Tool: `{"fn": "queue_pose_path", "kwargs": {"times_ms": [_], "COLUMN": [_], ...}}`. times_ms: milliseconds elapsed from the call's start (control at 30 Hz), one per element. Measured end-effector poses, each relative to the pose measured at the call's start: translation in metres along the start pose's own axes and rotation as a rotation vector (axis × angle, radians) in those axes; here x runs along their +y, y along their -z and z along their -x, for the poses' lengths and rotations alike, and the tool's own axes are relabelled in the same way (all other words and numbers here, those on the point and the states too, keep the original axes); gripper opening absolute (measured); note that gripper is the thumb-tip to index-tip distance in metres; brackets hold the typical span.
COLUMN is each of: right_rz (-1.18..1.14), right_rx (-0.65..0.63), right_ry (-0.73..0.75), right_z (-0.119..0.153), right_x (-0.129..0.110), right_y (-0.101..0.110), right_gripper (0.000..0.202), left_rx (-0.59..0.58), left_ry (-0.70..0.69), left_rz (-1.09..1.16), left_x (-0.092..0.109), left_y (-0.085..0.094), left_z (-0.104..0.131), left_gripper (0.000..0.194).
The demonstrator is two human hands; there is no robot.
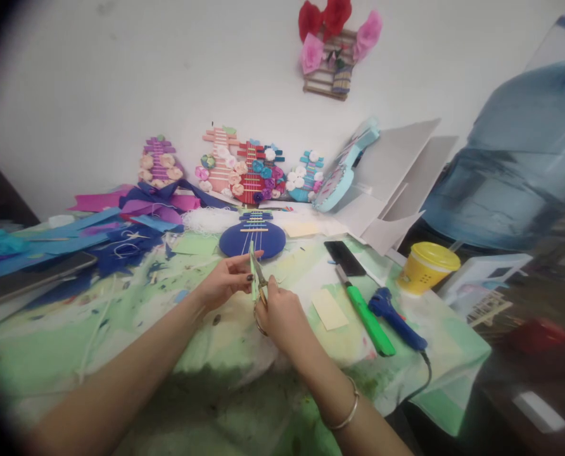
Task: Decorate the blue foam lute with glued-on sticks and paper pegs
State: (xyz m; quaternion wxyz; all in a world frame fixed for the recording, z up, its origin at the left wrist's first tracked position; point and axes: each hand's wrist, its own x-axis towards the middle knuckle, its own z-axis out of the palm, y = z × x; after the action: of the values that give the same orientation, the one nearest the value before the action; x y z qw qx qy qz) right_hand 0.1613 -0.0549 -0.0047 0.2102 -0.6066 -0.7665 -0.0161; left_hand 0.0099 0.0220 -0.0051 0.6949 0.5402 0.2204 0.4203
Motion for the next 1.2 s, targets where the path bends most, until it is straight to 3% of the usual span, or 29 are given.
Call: {"fn": "queue_pose_path", "kwargs": {"times_ms": [233, 567, 700, 800, 867, 1033, 1200], "right_rz": [0.017, -0.205, -0.477, -0.831, -1.055, -1.437, -1.604], "right_rx": [-0.015, 0.192, 0.232, 0.219, 0.23, 0.211, 0.183], "right_ry": [-0.011, -0.112, -0.234, -0.333, -0.369, -0.362, -0.336], "right_z": [-0.002, 0.0, -0.004, -0.014, -0.023, -0.036, -0.033], "right_x": [0.003, 0.007, 0.02, 0.03, 0.035, 0.042, 0.046], "right_y": [-0.004, 0.006, 0.005, 0.003, 0.002, 0.0, -0.006], "right_gripper": [0.042, 0.015, 0.013, 0.023, 0.029, 0.035, 0.035], "left_rx": [0.029, 0.086, 0.133, 0.163, 0.12, -0.046, -0.016], "left_ry": [0.019, 0.019, 0.014, 0.026, 0.087, 0.253, 0.221], "left_rz": [-0.018, -0.014, -0.05, -0.078, -0.089, -0.141, -0.217], "left_x": [0.003, 0.005, 0.007, 0.008, 0.008, 0.009, 0.008], "left_y": [-0.004, -0.004, -0.007, -0.008, -0.007, -0.006, -0.006], "left_z": [0.001, 0.0, -0.002, -0.002, -0.001, 0.002, 0.002], "left_gripper": [0.071, 0.062, 0.048, 0.039, 0.036, 0.029, 0.028]}}
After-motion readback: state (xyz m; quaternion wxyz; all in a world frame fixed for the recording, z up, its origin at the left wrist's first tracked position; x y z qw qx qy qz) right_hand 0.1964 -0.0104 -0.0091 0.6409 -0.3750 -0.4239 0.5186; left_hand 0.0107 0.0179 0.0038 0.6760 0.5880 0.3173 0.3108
